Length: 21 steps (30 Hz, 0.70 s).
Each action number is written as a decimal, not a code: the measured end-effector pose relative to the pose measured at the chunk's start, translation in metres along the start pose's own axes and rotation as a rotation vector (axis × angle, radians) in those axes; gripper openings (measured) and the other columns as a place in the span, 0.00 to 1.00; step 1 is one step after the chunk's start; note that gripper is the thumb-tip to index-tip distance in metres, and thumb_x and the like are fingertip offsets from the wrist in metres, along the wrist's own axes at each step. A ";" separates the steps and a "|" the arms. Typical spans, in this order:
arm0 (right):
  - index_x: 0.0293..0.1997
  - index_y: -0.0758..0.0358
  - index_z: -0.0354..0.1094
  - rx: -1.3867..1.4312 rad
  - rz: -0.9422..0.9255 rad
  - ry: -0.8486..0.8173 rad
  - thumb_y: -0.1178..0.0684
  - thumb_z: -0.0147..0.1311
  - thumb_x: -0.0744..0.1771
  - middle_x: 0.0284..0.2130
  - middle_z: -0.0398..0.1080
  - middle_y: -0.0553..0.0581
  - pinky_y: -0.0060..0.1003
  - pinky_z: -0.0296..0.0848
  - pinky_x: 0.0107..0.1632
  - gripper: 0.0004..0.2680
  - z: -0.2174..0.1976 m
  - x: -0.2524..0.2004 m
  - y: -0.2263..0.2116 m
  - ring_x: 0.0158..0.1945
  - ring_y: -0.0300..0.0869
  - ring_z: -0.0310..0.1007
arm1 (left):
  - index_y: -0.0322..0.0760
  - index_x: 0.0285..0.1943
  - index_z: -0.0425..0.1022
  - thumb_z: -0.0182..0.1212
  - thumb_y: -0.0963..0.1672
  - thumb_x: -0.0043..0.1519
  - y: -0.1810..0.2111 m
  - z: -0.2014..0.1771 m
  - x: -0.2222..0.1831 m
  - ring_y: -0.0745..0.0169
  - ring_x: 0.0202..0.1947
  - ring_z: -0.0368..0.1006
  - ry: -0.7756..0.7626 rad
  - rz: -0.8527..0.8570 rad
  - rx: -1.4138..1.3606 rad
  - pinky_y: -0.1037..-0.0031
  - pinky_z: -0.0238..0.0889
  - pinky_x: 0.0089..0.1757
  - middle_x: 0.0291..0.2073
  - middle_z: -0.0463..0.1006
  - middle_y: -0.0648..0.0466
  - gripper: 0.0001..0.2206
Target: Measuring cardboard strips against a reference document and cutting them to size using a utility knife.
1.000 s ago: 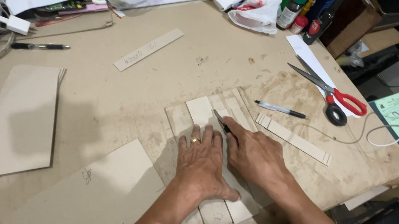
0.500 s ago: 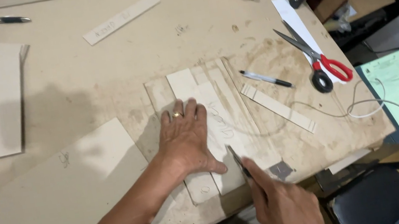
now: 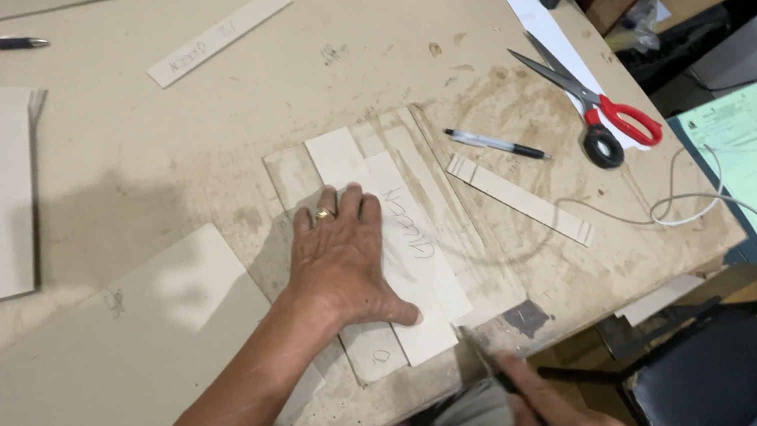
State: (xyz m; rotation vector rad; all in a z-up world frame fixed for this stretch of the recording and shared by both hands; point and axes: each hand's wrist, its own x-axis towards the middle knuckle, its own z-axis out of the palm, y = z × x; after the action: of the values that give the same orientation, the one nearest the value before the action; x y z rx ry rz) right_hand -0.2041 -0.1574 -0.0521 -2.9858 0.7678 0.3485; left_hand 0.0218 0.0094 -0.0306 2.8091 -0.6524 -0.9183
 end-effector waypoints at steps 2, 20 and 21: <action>0.58 0.17 0.65 0.324 -0.003 0.170 0.35 0.52 0.64 0.13 0.73 0.48 0.35 0.64 0.22 0.15 -0.005 0.003 -0.003 0.15 0.39 0.63 | 0.36 0.77 0.43 0.84 0.63 0.40 -0.002 0.001 -0.002 0.36 0.79 0.28 0.036 0.035 -0.011 0.44 0.26 0.69 0.78 0.39 0.45 0.64; 0.74 0.44 0.49 0.629 -0.412 -0.102 0.46 0.35 0.69 0.65 0.66 0.61 0.51 0.68 0.61 0.21 -0.054 0.131 -0.101 0.62 0.61 0.69 | 0.35 0.81 0.28 0.79 0.62 0.43 0.000 -0.007 -0.013 0.39 0.79 0.17 -0.046 0.034 -0.052 0.46 0.16 0.70 0.81 0.24 0.44 0.68; 0.74 0.44 0.49 0.627 -0.412 -0.105 0.46 0.35 0.69 0.65 0.66 0.61 0.51 0.68 0.61 0.21 -0.050 0.136 -0.103 0.62 0.61 0.69 | 0.35 0.81 0.28 0.79 0.62 0.43 -0.001 -0.006 -0.013 0.39 0.79 0.17 -0.048 0.033 -0.054 0.46 0.16 0.70 0.81 0.24 0.44 0.68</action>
State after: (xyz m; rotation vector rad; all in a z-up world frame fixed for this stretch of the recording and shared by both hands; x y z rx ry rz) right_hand -0.0281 -0.1361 -0.0363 -2.4164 0.1807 0.1917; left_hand 0.0163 0.0152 -0.0193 2.7285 -0.6682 -0.9857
